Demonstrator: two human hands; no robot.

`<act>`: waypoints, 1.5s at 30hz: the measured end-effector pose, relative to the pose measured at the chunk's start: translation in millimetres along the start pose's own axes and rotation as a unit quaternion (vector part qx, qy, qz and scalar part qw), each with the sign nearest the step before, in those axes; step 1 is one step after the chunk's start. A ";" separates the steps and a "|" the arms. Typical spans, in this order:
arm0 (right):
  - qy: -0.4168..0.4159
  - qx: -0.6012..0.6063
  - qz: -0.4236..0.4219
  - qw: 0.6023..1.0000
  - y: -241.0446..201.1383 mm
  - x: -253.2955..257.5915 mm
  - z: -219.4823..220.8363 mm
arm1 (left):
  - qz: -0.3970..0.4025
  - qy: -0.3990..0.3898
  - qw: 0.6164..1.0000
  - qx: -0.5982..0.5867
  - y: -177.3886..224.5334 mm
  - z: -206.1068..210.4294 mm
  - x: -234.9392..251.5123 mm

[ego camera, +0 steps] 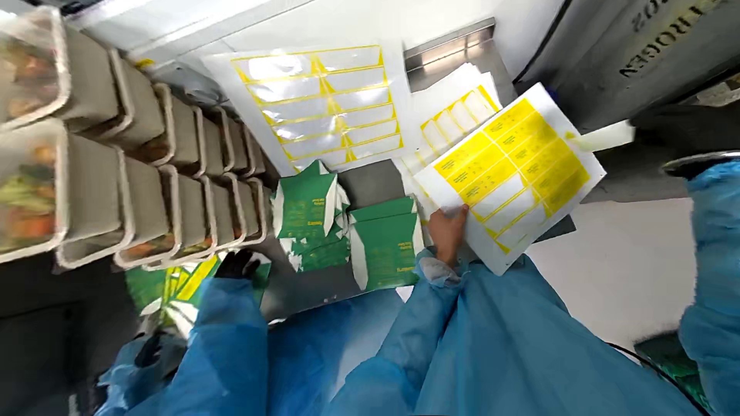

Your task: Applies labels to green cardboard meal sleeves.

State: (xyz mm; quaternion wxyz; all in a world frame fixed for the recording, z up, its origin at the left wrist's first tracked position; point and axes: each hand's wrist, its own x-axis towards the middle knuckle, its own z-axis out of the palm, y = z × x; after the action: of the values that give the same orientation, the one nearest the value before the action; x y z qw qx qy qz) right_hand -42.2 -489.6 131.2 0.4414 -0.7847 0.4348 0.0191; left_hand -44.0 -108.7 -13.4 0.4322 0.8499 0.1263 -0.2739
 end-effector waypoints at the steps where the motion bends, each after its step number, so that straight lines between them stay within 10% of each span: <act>1: 0.000 -0.028 -0.024 0.999 2.3 -11.6 9.5 | 0.007 -0.006 0.997 0.077 4.5 -10.0 -0.4; 5: 0.005 -0.005 -0.149 0.989 26.7 -66.4 76.8 | 0.076 -0.045 0.977 0.193 14.0 -57.7 -31.1; 8: -0.013 0.074 -0.224 0.972 32.4 -134.0 158.7 | 0.220 -0.093 0.970 -0.047 -0.4 -67.5 -50.9; 13: -0.157 0.068 -0.309 0.936 22.4 -220.5 257.3 | 0.165 -0.063 0.946 -0.272 -34.5 -82.0 -68.7; 19: -0.072 -0.015 -0.301 0.951 26.3 -228.2 276.9 | 0.111 0.063 0.916 -0.381 -92.8 -139.0 -64.7; 29: -0.098 -0.033 -0.213 0.972 7.8 -231.3 318.6 | 0.104 0.061 0.903 -0.413 -115.0 -169.9 -61.5; 37: -0.115 0.018 -0.194 0.974 8.5 -232.0 350.7 | 0.131 0.210 0.931 -0.268 -144.7 -169.6 -4.3; 45: -0.113 -0.069 -0.123 0.984 22.3 -189.9 395.8 | 0.062 0.178 0.964 -0.185 -155.4 -172.1 40.3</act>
State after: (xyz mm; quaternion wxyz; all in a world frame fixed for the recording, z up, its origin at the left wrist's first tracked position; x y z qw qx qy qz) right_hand -35.7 -87.7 -46.6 0.4311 -0.8536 0.2802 0.0836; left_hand -19.9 121.1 -58.0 0.5687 0.7963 0.1966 -0.0627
